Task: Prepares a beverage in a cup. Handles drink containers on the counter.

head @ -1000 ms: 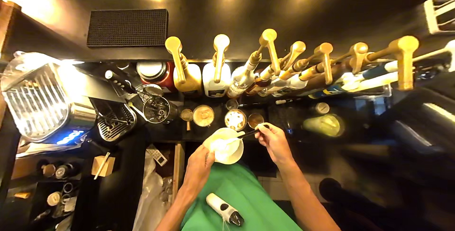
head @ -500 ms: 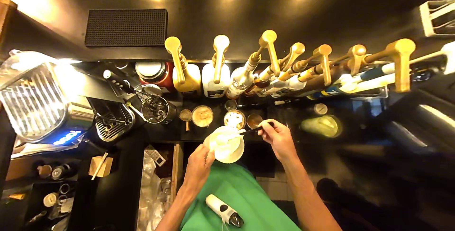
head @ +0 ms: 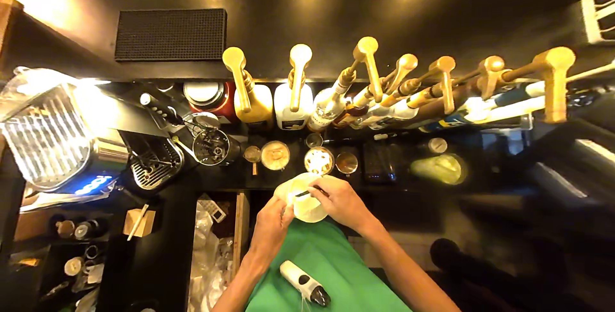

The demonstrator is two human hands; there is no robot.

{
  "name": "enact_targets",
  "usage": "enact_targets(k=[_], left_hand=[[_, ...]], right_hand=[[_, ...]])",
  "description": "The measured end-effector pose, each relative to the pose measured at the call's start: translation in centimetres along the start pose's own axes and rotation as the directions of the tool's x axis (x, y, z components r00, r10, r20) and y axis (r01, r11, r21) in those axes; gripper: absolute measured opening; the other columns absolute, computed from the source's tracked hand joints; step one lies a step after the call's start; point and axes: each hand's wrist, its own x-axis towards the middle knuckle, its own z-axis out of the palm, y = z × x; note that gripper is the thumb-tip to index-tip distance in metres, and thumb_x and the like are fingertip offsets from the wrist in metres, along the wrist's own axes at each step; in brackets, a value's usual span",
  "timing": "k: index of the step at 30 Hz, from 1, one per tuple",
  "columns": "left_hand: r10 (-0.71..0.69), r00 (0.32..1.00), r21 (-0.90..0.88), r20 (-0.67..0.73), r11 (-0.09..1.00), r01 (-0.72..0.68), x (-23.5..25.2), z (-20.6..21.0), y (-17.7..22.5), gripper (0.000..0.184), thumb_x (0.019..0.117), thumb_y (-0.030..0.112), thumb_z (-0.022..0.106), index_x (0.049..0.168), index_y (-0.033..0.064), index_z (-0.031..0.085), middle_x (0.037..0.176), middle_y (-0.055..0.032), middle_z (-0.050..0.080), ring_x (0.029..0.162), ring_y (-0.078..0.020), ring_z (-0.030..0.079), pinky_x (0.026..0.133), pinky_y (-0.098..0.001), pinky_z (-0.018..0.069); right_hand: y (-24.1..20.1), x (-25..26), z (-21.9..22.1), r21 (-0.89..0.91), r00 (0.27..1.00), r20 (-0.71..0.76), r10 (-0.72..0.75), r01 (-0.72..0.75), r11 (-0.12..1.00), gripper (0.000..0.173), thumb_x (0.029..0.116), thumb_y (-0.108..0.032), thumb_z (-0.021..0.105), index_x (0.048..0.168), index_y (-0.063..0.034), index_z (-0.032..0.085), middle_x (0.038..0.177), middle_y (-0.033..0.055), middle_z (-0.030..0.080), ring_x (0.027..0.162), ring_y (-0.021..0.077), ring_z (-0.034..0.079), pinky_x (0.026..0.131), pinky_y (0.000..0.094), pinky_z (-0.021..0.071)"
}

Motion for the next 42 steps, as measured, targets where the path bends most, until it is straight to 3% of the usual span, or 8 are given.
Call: enact_targets(k=[3,5,7,11,14,21,42], left_hand=[[-0.009,1.0,0.004,0.005,1.0,0.009,-0.1,-0.1,0.0,0.038,0.1059,0.028,0.049,0.082,0.0038,0.066,0.087,-0.0071,0.061,0.075,-0.0152,0.062,0.071,-0.0317,0.0559],[0.001,1.0,0.005,-0.009,1.0,-0.001,-0.1,-0.1,-0.2,0.038,0.1058,0.028,0.049,0.081,0.0042,0.065,0.086,-0.0068,0.061,0.075,-0.0152,0.061,0.07,-0.0315,0.0555],[0.008,1.0,0.0,-0.024,1.0,-0.008,-0.1,-0.2,-0.4,0.038,0.1055,0.028,0.049,0.08,0.0047,0.065,0.085,-0.0065,0.06,0.074,-0.0146,0.061,0.069,-0.0313,0.0553],[0.014,0.999,-0.019,-0.043,1.0,-0.015,0.1,-0.4,-0.6,0.038,0.1051,0.027,0.049,0.079,0.0045,0.064,0.085,-0.0061,0.06,0.074,-0.0142,0.06,0.068,-0.0307,0.0549],[0.02,0.999,-0.018,-0.038,1.0,-0.021,0.2,-0.7,-0.7,0.038,0.1053,0.027,0.048,0.08,0.0043,0.064,0.085,-0.006,0.059,0.074,-0.0143,0.06,0.069,-0.0306,0.0546],[0.014,0.999,-0.029,-0.03,0.999,-0.015,0.3,-0.7,-0.8,0.037,0.105,0.025,0.048,0.078,0.0044,0.063,0.081,-0.0053,0.057,0.071,-0.0138,0.058,0.067,-0.0298,0.0531],[0.013,0.999,-0.036,-0.047,0.999,-0.015,0.1,-0.3,-1.2,0.036,0.105,0.025,0.047,0.077,0.0065,0.062,0.08,-0.0031,0.055,0.069,-0.0114,0.056,0.064,-0.0271,0.0516]], right_hand=[[-0.2,0.2,-1.4,0.21,0.976,-0.026,0.216,-0.206,0.956,0.03,0.1063,-0.033,0.052,0.104,-0.0124,0.074,0.085,-0.0052,0.074,0.076,0.0023,0.068,0.072,0.0221,0.0576],[0.3,0.1,-2.1,0.329,0.945,-0.048,0.325,-0.292,0.898,0.027,0.1055,-0.031,0.054,0.103,-0.0129,0.073,0.083,-0.0066,0.074,0.073,0.002,0.068,0.068,0.0222,0.0569],[1.1,-0.2,-2.7,0.468,0.904,-0.055,0.424,-0.352,0.811,0.024,0.105,-0.025,0.056,0.102,-0.0096,0.074,0.08,-0.0039,0.073,0.064,0.0039,0.062,0.06,0.0221,0.0496],[2.6,-0.8,-3.5,0.691,0.86,-0.043,0.508,-0.342,0.637,0.023,0.1059,-0.015,0.053,0.102,-0.002,0.072,0.078,0.0029,0.071,0.054,0.0041,0.05,0.048,0.019,0.037],[3.5,-1.1,-3.8,0.773,0.849,-0.05,0.526,-0.301,0.559,0.024,0.1065,-0.014,0.051,0.102,-0.0002,0.071,0.077,0.0048,0.071,0.055,0.0039,0.052,0.049,0.0174,0.0386],[4.5,-1.3,-4.2,0.833,0.844,-0.062,0.533,-0.25,0.493,0.025,0.1067,-0.013,0.05,0.102,0.0011,0.07,0.075,0.0053,0.069,0.055,0.0034,0.052,0.048,0.0169,0.0384],[5.9,-1.5,-5.1,0.847,0.857,-0.083,0.508,-0.208,0.49,0.027,0.1071,-0.013,0.048,0.1,0.0005,0.07,0.075,0.0054,0.069,0.055,0.0032,0.052,0.049,0.0159,0.0389]])
